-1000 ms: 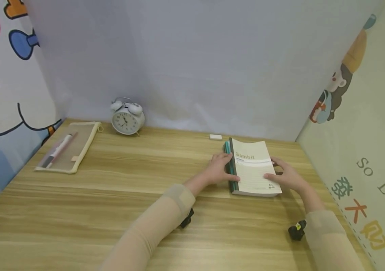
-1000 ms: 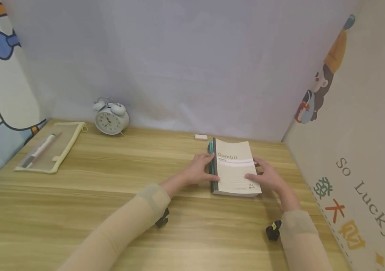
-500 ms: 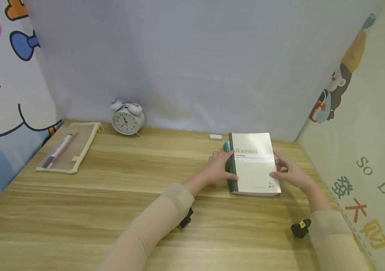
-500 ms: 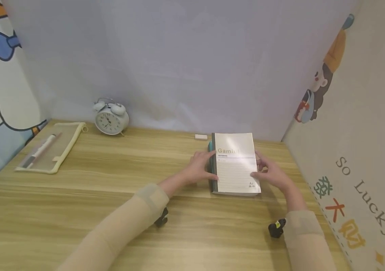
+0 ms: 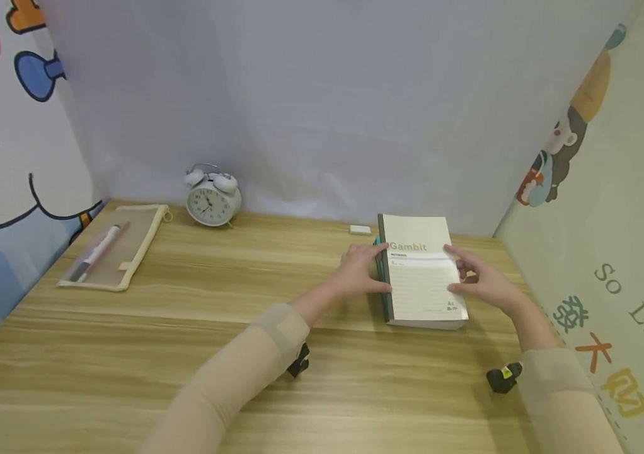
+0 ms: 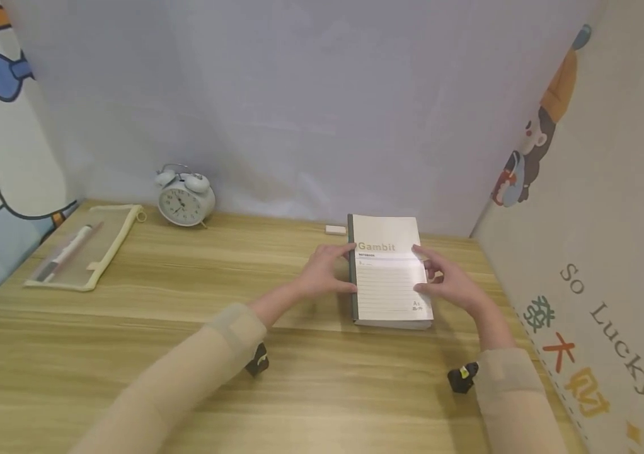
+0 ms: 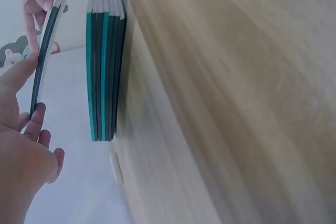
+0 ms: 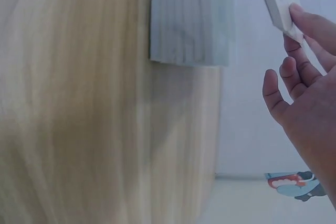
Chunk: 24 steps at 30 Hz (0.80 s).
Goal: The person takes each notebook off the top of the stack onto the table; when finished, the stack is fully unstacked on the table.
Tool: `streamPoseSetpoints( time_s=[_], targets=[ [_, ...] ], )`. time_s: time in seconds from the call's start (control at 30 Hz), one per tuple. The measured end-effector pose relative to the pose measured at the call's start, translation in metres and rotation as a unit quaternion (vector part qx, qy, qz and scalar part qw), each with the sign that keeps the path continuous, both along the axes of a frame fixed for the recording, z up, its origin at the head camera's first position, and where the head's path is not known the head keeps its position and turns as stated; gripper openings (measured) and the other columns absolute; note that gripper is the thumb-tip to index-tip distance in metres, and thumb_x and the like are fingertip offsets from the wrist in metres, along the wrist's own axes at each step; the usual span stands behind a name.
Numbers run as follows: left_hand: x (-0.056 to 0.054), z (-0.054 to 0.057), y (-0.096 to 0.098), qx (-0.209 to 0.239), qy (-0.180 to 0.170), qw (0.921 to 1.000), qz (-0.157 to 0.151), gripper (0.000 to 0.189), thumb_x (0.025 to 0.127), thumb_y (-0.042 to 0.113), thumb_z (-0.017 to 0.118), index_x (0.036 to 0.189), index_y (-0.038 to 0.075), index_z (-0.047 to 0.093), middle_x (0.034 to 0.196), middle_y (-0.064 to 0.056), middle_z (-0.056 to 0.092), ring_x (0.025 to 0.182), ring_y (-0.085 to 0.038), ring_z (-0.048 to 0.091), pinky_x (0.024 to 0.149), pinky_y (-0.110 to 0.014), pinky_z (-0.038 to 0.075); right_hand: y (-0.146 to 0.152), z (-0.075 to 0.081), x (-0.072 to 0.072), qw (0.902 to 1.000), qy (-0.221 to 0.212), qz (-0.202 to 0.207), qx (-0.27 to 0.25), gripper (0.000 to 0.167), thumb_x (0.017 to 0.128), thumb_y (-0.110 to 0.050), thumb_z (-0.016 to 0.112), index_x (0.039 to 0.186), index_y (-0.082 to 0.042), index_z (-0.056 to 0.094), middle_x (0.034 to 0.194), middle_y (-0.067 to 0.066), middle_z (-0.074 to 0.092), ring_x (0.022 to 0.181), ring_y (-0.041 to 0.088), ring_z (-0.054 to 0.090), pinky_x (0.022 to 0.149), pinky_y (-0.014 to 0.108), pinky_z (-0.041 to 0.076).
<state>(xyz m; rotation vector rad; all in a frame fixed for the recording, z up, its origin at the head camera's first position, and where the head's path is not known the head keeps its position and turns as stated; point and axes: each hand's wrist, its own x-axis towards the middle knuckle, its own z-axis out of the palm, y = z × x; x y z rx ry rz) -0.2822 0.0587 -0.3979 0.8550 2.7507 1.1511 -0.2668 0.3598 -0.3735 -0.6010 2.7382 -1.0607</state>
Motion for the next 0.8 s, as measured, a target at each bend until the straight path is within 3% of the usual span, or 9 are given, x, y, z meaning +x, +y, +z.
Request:
streamPoseSetpoints(
  time_s=[0.37,0.57,0.8],
  targets=[
    [-0.010,0.013,-0.032,-0.001,0.001,0.9999,-0.015,0.087,0.073,0.037,0.081,0.144,0.013,0.038,0.119,0.001,0.058,0.128,-0.026,0.035,0.109,-0.047,0.023,-0.029,0.019,-0.004,0.9987,0.018,0.016,0.045,0.083,0.082,-0.029,0.074,0.149,-0.014,0.028,0.098,0.007,0.043,0.088,0.021,0.042,0.074,0.026,0.043],
    [-0.013,0.018,-0.053,-0.021,0.017,0.9996,-0.011,0.087,0.070,0.039,0.082,0.142,0.012,0.042,0.114,0.001,0.059,0.122,-0.026,0.039,0.104,-0.047,0.027,-0.050,0.022,-0.008,0.9971,0.027,0.034,0.063,0.083,0.081,-0.032,0.075,0.148,-0.014,0.031,0.096,0.007,0.042,0.086,0.021,0.040,0.072,0.027,0.041],
    [-0.012,0.019,-0.082,-0.042,0.024,0.9988,-0.008,0.088,0.068,0.041,0.083,0.141,0.012,0.043,0.109,0.002,0.058,0.122,-0.025,0.039,0.106,-0.051,0.024,-0.073,0.024,-0.009,0.9936,0.038,0.075,0.076,0.077,0.084,-0.028,0.072,0.148,-0.013,0.032,0.094,0.005,0.045,0.086,0.021,0.043,0.073,0.031,0.045]
  ],
)
